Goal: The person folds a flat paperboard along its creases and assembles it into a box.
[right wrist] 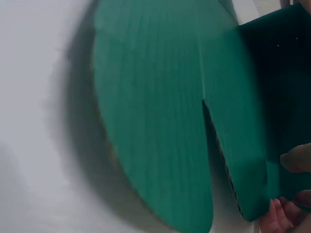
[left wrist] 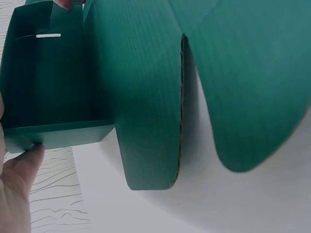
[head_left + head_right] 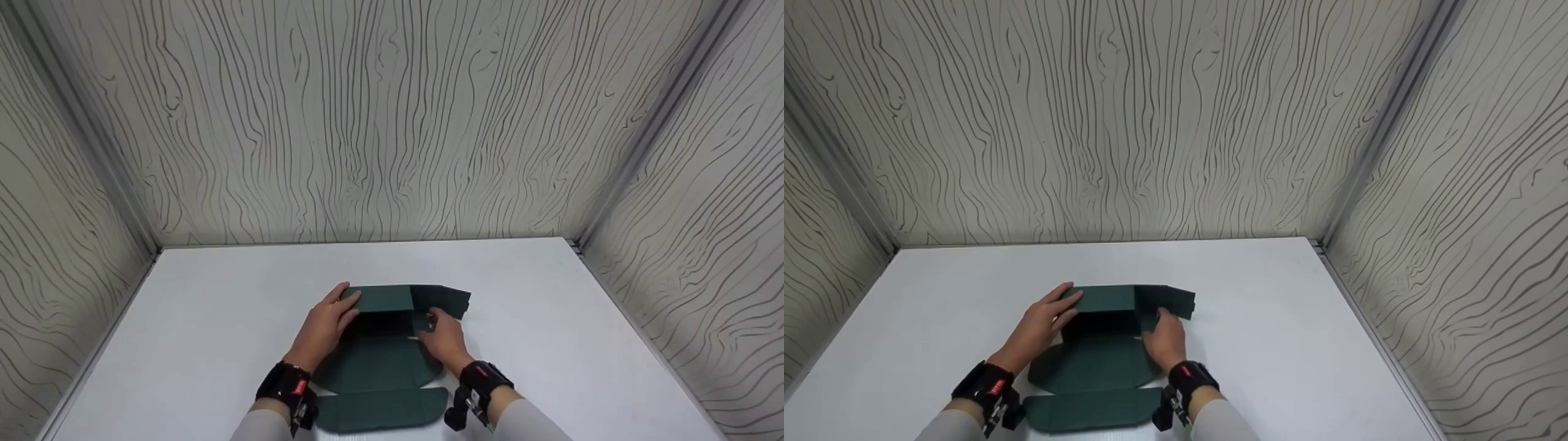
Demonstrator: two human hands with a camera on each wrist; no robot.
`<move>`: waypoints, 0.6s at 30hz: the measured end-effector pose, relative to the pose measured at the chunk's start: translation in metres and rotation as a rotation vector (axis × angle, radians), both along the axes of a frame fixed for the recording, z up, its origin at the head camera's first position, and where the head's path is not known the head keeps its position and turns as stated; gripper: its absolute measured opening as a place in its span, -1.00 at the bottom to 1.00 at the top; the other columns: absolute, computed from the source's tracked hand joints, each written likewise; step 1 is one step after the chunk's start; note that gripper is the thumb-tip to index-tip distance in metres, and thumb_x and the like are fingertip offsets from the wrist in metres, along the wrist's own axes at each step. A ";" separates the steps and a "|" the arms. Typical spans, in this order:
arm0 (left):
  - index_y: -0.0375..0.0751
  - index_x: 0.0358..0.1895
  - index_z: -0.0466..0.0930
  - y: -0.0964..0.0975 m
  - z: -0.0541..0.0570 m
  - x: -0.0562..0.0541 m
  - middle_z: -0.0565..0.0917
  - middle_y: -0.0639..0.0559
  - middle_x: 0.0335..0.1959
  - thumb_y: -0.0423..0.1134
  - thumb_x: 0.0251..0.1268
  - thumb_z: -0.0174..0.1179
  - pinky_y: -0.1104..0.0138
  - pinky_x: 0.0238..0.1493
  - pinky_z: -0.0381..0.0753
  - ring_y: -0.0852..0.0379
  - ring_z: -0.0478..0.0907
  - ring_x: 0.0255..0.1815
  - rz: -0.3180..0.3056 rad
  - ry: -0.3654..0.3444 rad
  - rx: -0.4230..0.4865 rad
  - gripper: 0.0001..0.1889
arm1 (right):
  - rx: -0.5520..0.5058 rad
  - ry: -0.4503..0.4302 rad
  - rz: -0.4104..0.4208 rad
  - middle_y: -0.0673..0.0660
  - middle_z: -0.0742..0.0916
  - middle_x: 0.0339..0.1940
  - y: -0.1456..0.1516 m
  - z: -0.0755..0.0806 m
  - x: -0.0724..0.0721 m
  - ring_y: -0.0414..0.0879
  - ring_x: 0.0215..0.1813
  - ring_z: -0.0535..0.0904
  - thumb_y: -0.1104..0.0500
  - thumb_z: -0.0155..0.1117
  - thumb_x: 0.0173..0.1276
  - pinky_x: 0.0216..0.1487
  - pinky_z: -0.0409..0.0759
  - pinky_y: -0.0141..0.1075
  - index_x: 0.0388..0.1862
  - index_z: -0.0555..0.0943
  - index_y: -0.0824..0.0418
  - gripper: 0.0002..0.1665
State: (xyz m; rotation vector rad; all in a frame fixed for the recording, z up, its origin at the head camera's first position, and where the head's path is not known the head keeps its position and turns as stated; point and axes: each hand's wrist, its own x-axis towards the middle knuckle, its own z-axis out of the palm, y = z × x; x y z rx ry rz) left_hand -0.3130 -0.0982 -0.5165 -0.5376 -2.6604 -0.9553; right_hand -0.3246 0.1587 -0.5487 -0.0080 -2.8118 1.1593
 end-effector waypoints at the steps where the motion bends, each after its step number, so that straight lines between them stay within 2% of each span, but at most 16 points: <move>1: -0.14 0.36 0.48 0.000 -0.001 0.000 0.37 -0.16 0.47 -0.12 0.48 0.09 0.04 0.34 0.48 -0.10 0.44 0.41 -0.001 -0.001 0.003 -0.55 | -0.022 -0.013 -0.012 0.39 0.70 0.07 0.000 0.000 -0.001 0.22 0.16 0.62 0.31 0.39 0.17 0.19 0.59 0.04 0.20 0.50 0.48 -0.39; 7: -0.09 0.37 0.48 0.000 -0.002 0.000 0.36 -0.12 0.48 -0.08 0.49 0.08 0.06 0.36 0.47 -0.07 0.42 0.43 0.010 -0.014 0.009 -0.55 | -0.075 -0.034 -0.042 0.36 0.71 0.01 0.000 -0.001 -0.006 0.18 0.11 0.63 0.35 0.39 0.13 0.16 0.60 0.02 0.12 0.57 0.45 -0.47; 14: -0.10 0.37 0.47 0.000 -0.002 -0.001 0.36 -0.14 0.48 -0.08 0.49 0.08 0.05 0.35 0.48 -0.09 0.42 0.43 -0.005 -0.017 0.009 -0.55 | -0.243 -0.063 -0.067 0.38 0.72 -0.01 0.000 -0.006 -0.007 0.17 0.05 0.67 0.38 0.40 0.14 -0.04 0.70 -0.11 0.08 0.54 0.39 -0.52; 18: -0.10 0.37 0.47 0.000 -0.002 -0.001 0.36 -0.13 0.48 -0.07 0.50 0.07 0.07 0.36 0.47 -0.07 0.41 0.44 0.001 -0.020 0.008 -0.54 | -0.258 -0.069 -0.060 0.36 0.74 -0.06 0.000 -0.009 -0.008 0.11 -0.03 0.69 0.42 0.40 0.11 -0.16 0.70 -0.20 0.07 0.52 0.36 -0.50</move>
